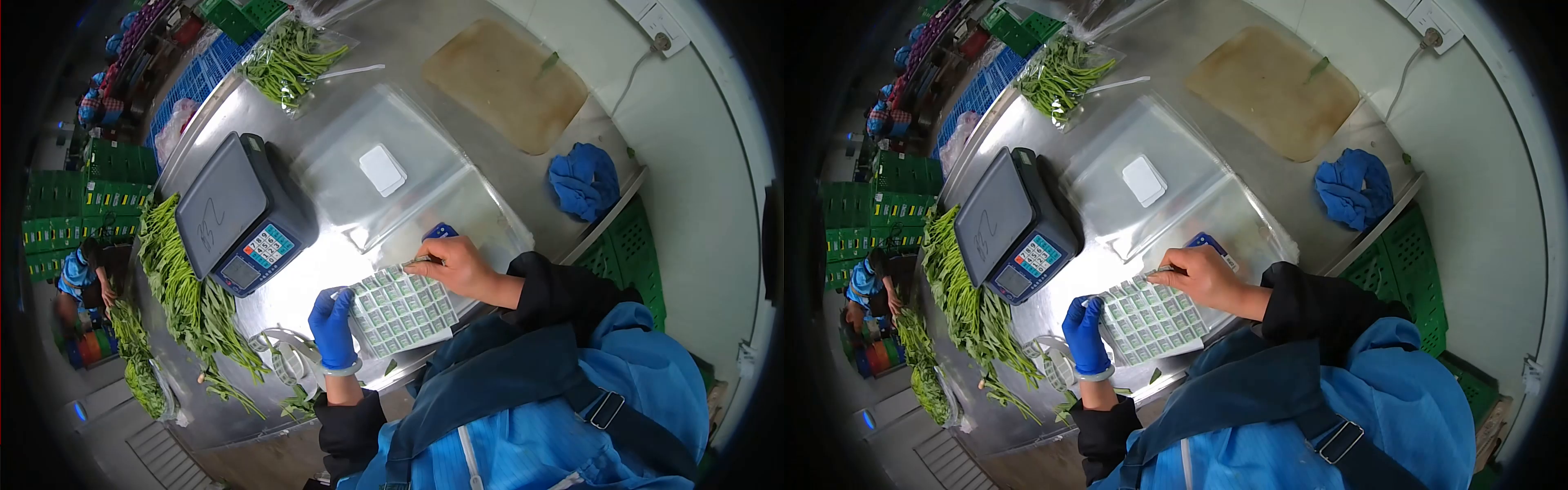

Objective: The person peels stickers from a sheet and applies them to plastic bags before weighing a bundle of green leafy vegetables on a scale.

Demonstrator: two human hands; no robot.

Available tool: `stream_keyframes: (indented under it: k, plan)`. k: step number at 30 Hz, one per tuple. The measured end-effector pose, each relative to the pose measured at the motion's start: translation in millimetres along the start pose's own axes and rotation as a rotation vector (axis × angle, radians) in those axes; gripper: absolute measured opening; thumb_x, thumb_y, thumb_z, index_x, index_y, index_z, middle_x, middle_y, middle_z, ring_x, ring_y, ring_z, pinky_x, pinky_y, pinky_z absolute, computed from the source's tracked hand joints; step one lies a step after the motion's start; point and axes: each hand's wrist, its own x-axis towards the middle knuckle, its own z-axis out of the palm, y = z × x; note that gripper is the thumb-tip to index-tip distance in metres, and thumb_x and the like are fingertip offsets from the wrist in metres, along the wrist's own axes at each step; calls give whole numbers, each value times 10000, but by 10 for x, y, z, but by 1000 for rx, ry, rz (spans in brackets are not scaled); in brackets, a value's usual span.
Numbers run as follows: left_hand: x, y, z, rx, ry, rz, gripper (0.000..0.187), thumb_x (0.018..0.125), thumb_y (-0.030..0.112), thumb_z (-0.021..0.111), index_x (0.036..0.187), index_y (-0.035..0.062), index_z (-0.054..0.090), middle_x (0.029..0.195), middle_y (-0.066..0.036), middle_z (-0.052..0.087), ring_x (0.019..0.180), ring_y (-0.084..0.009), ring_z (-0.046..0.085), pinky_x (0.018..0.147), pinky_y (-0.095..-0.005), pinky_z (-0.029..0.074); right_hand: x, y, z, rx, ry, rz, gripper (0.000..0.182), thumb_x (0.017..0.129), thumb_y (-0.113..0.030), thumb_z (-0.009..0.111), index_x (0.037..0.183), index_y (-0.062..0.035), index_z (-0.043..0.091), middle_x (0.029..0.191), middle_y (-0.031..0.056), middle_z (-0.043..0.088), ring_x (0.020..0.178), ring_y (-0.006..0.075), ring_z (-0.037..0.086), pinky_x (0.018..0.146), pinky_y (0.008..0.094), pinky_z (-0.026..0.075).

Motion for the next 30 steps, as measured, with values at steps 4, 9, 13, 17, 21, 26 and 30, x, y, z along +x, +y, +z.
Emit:
stream_keyframes:
  k: [4,9,13,17,21,26,30]
  plan:
    - [63,-100,29,-52,80,-45,201,949,195,620,922,4,680,804,17,633,728,-52,499,705,-223,423,-8,-28,2,-86,51,-78,350,847,-234,727,675,6,539,539,133,493,454,235,456,459,341,349]
    - [-12,189,190,-27,-62,-61,140,911,49,618,1037,-5,648,914,-37,675,794,-77,583,762,-247,464,-37,2,-88,-145,-27,-78,323,832,-262,735,750,-8,554,632,129,564,540,266,536,524,345,405]
    - [-22,237,125,34,-89,-59,172,880,-8,627,1051,-8,635,923,-48,685,803,-87,608,741,-234,483,101,-61,-171,-271,-98,-260,335,839,-299,715,965,-40,545,737,124,613,678,301,604,628,365,464]
    - [-26,282,151,66,-157,-98,153,877,0,637,1030,-5,635,911,-37,679,796,-84,603,735,-231,480,247,-193,-161,-456,-315,-383,363,878,-344,649,1035,-53,499,741,130,616,678,333,624,611,402,480]
    - [-31,325,176,83,-186,-105,149,877,0,635,1025,-7,632,912,-33,675,802,-84,600,746,-235,477,342,-184,-73,-516,-500,-377,306,911,-330,594,918,-45,481,735,119,620,600,359,609,536,418,468]
    - [32,194,112,83,-210,-144,153,883,26,635,1031,-16,635,912,-32,675,801,-87,601,742,-237,475,285,-49,38,-766,-454,-677,269,927,-298,569,870,-48,489,692,125,599,584,322,617,522,415,463]
    - [120,75,83,97,-174,-221,170,888,63,641,1038,-19,649,896,-34,678,779,-90,599,728,-236,475,223,-23,33,-476,-239,-557,197,920,-227,595,915,-39,535,733,98,615,620,269,626,567,374,473]
